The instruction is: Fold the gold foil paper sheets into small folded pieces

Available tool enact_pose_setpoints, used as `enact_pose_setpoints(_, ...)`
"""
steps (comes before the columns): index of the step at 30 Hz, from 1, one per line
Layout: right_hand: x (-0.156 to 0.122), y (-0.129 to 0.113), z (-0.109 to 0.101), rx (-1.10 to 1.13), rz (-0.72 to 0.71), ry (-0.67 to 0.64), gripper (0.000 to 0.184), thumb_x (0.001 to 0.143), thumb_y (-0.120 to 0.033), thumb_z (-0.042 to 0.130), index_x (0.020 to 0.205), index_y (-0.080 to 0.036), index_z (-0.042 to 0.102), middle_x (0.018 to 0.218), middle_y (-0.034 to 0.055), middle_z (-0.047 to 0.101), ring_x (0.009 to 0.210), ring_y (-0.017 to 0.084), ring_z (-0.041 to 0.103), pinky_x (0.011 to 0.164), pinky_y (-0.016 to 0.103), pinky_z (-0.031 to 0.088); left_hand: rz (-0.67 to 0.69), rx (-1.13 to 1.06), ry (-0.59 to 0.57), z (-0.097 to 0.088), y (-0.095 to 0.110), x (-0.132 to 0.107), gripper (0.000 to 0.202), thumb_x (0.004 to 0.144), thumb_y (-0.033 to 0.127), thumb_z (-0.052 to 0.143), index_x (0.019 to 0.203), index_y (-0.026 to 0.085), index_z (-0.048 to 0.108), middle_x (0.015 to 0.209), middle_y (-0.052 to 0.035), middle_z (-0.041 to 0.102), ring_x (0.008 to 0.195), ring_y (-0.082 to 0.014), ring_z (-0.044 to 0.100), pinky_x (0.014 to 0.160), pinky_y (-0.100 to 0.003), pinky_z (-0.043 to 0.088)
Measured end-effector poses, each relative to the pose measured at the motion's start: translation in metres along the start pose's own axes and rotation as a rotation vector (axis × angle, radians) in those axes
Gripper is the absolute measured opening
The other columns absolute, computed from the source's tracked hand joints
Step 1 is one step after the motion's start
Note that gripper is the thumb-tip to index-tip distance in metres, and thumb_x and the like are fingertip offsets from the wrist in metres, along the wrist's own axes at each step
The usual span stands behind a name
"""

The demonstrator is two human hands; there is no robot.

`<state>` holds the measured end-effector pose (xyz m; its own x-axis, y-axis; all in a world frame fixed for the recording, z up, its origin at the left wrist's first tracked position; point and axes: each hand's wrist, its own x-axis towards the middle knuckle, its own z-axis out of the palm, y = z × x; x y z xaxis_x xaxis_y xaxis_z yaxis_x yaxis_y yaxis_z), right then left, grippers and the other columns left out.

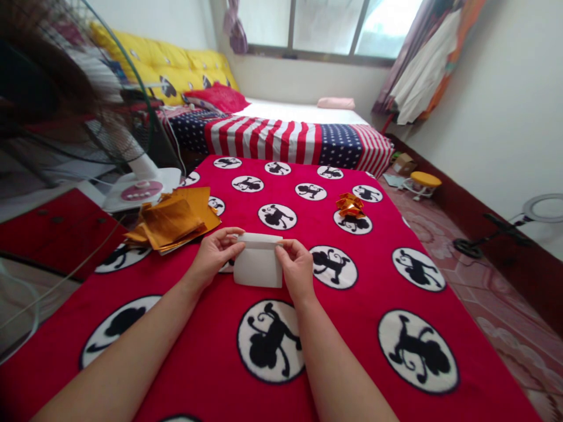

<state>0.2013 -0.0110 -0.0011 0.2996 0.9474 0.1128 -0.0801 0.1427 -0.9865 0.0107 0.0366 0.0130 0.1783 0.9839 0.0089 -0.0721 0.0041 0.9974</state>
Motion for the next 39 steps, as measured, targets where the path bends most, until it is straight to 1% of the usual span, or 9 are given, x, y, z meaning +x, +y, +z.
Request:
enact_pose_setpoints(6,-0.001,-0.002,0.001,0.01,-0.002,0.005,0.021,0.075,-0.038,0.073,0.084,-0.02,0.069,0.082,0.0021,0.07,0.074,0.017,0.063,0.069,0.028,0.049,0.022,-0.009,-0.004,0.0,0.0,0.001,0.049,0.065,0.037,0.08,0.107,0.016,0.066,0.072,0.0026,0.061,0.057,-0.0086,0.056,0.053,-0.018,0.044)
enact_pose_setpoints(10,-0.001,-0.005,0.002,0.036,-0.004,-0.023,0.024,0.072,-0.034,0.075,0.091,-0.021,0.067,0.079,0.0004,0.069,0.073,0.016,0.064,0.068,0.027,0.049,0.034,-0.037,0.007,-0.001,0.0,0.002,0.052,0.064,0.037,0.081,0.108,0.014,0.065,0.071,0.0019,0.062,0.061,-0.0093,0.058,0.055,-0.017,0.043)
enact_pose_setpoints(13,-0.003,-0.008,0.003,0.06,0.027,-0.112,0.038,0.071,-0.03,0.076,0.105,-0.023,0.063,0.078,-0.0001,0.07,0.073,0.017,0.066,0.069,0.028,0.051,0.047,-0.073,0.015,-0.001,0.001,0.003,0.053,0.064,0.036,0.081,0.109,0.013,0.064,0.073,0.0001,0.065,0.065,-0.0109,0.061,0.059,-0.017,0.045)
enact_pose_setpoints(17,-0.005,-0.011,0.006,0.059,0.06,-0.216,0.05,0.069,-0.028,0.076,0.116,-0.024,0.058,0.089,0.0024,0.074,0.081,0.021,0.069,0.072,0.032,0.054,0.041,-0.094,-0.013,-0.001,0.001,0.002,0.059,0.061,0.034,0.083,0.113,0.013,0.063,0.078,-0.0026,0.07,0.071,-0.0143,0.065,0.065,-0.021,0.049)
enact_pose_setpoints(21,-0.006,-0.012,0.008,0.038,0.045,-0.212,0.051,0.068,-0.028,0.077,0.115,-0.024,0.059,0.093,0.0025,0.074,0.084,0.021,0.068,0.073,0.031,0.054,0.041,-0.091,-0.034,-0.002,0.0,0.002,0.061,0.061,0.033,0.084,0.115,0.015,0.062,0.086,-0.0054,0.072,0.078,-0.0168,0.068,0.07,-0.023,0.051)
enact_pose_setpoints(27,-0.006,-0.01,0.006,0.021,0.015,-0.183,0.043,0.076,-0.039,0.072,0.115,-0.024,0.061,0.093,0.003,0.072,0.082,0.019,0.066,0.071,0.029,0.053,0.022,-0.102,-0.074,-0.002,0.0,0.002,0.064,0.061,0.032,0.084,0.118,0.017,0.061,0.082,-0.0032,0.071,0.076,-0.0163,0.067,0.069,-0.023,0.051)
enact_pose_setpoints(31,-0.006,-0.01,0.005,-0.045,-0.015,-0.153,0.042,0.076,-0.037,0.074,0.113,-0.024,0.063,0.08,0.0003,0.067,0.071,0.017,0.061,0.062,0.027,0.049,0.026,-0.108,-0.116,-0.002,0.001,0.001,0.06,0.065,0.032,0.082,0.119,0.016,0.06,0.082,-0.0029,0.07,0.074,-0.0147,0.066,0.067,-0.021,0.049)
enact_pose_setpoints(35,-0.007,-0.012,0.005,-0.062,-0.012,-0.18,0.042,0.075,-0.035,0.074,0.114,-0.023,0.062,0.068,-0.0026,0.061,0.06,0.014,0.056,0.054,0.025,0.043,0.025,-0.099,-0.106,-0.001,0.001,0.0,0.054,0.069,0.033,0.079,0.117,0.015,0.061,0.075,-0.0001,0.065,0.065,-0.0109,0.06,0.059,-0.018,0.044)
enact_pose_setpoints(39,-0.008,-0.011,0.006,-0.026,0.027,-0.239,0.043,0.074,-0.035,0.075,0.114,-0.024,0.063,0.077,-0.0002,0.069,0.065,0.016,0.061,0.059,0.027,0.047,0.028,-0.102,-0.09,-0.001,0.002,-0.001,0.053,0.068,0.033,0.08,0.115,0.014,0.063,0.069,0.0021,0.062,0.062,-0.0093,0.058,0.058,-0.016,0.042)
